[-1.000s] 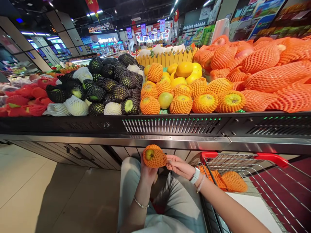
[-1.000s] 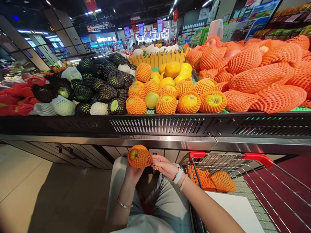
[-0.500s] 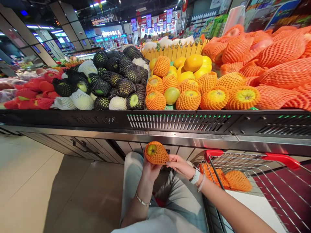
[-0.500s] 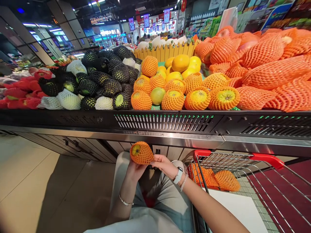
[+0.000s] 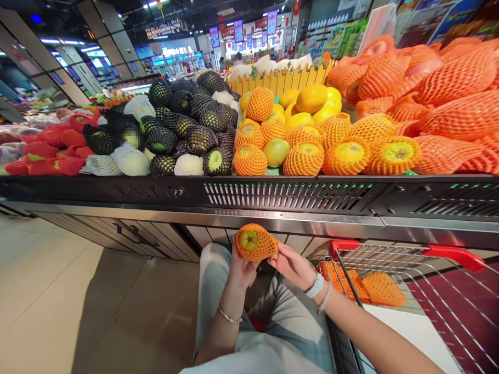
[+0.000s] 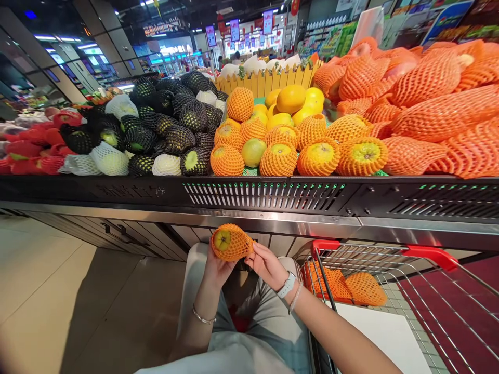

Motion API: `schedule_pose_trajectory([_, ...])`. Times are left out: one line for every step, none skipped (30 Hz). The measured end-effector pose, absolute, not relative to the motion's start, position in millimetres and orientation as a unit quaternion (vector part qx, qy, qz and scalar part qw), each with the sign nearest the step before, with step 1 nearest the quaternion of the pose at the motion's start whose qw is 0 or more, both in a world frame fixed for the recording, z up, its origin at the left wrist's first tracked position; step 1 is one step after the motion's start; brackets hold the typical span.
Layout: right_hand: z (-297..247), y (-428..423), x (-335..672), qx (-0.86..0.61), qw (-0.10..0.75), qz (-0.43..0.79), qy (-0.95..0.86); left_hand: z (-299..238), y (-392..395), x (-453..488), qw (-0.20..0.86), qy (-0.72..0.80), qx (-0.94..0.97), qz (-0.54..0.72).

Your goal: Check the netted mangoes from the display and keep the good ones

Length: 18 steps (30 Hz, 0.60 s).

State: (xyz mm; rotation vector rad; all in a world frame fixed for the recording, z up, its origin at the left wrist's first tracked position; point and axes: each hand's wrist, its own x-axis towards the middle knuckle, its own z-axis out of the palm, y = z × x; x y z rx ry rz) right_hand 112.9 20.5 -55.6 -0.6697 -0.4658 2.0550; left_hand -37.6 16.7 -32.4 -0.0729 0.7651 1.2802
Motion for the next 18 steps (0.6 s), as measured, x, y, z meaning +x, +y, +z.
schedule_pose_trajectory([-58.8, 20.9, 111.5, -0.274, 0.456, 0.830, -0.168, -33.1, 16.7, -36.3, 0.733, 0.352, -0.036, 0.580])
schedule_pose_trajectory([-62.2, 21.7, 110.3, -0.278, 0.462, 0.828, -0.154, -33.9, 16.7, -34.9, 0.732, 0.355, -0.038, 0.580])
schedule_pose_trajectory([-65.5, 22.8, 109.2, -0.282, 0.465, 0.826, -0.150, -34.9, 16.7, -33.6, 0.730, 0.358, -0.042, 0.581])
schedule_pose_trajectory([-68.3, 23.9, 108.2, -0.286, 0.469, 0.822, -0.153, -35.8, 16.7, -32.4, 0.726, 0.359, -0.044, 0.584])
schedule_pose_trajectory([-70.5, 25.0, 107.3, -0.290, 0.471, 0.818, -0.160, -36.7, 16.7, -31.5, 0.723, 0.359, -0.046, 0.588])
schedule_pose_trajectory([-71.9, 26.0, 106.3, -0.294, 0.474, 0.813, -0.170, -37.4, 16.8, -30.8, 0.719, 0.360, -0.046, 0.592])
schedule_pose_trajectory([-72.7, 26.9, 105.3, -0.298, 0.475, 0.808, -0.183, -37.8, 16.9, -30.3, 0.714, 0.362, -0.046, 0.597])
schedule_pose_trajectory([-72.9, 27.6, 104.3, -0.303, 0.473, 0.803, -0.197, -37.8, 17.0, -30.1, 0.708, 0.368, -0.048, 0.601])
schedule_pose_trajectory([-73.0, 28.1, 103.4, -0.307, 0.469, 0.801, -0.212, -37.2, 17.1, -30.1, 0.703, 0.372, -0.051, 0.604])
schedule_pose_trajectory([-73.0, 28.5, 102.8, -0.313, 0.462, 0.799, -0.225, -36.0, 17.2, -30.1, 0.699, 0.374, -0.055, 0.607])
schedule_pose_trajectory([-73.2, 28.9, 102.4, -0.319, 0.453, 0.798, -0.237, -34.3, 17.2, -30.2, 0.697, 0.373, -0.060, 0.609])
schedule_pose_trajectory([-73.6, 29.2, 102.4, -0.326, 0.444, 0.798, -0.246, -32.1, 17.1, -30.2, 0.696, 0.370, -0.065, 0.612])
schedule_pose_trajectory([-74.4, 29.4, 102.7, -0.335, 0.435, 0.797, -0.253, -29.5, 17.0, -30.0, 0.697, 0.364, -0.067, 0.614])
schedule_pose_trajectory([-75.3, 29.5, 103.2, -0.346, 0.428, 0.794, -0.258, -27.0, 16.7, -29.6, 0.700, 0.358, -0.066, 0.614])
schedule_pose_trajectory([-76.2, 29.4, 103.8, -0.357, 0.425, 0.789, -0.263, -24.8, 16.3, -28.8, 0.705, 0.355, -0.062, 0.611])
schedule_pose_trajectory([-76.9, 28.9, 104.2, -0.368, 0.425, 0.782, -0.269, -23.2, 15.7, -27.7, 0.711, 0.356, -0.057, 0.603])
schedule_pose_trajectory([-77.4, 28.0, 104.5, -0.379, 0.430, 0.771, -0.277, -22.4, 15.0, -26.1, 0.718, 0.361, -0.052, 0.593])
schedule_pose_trajectory([-77.5, 26.6, 104.4, -0.390, 0.438, 0.758, -0.286, -22.6, 14.2, -24.2, 0.720, 0.369, -0.049, 0.586])
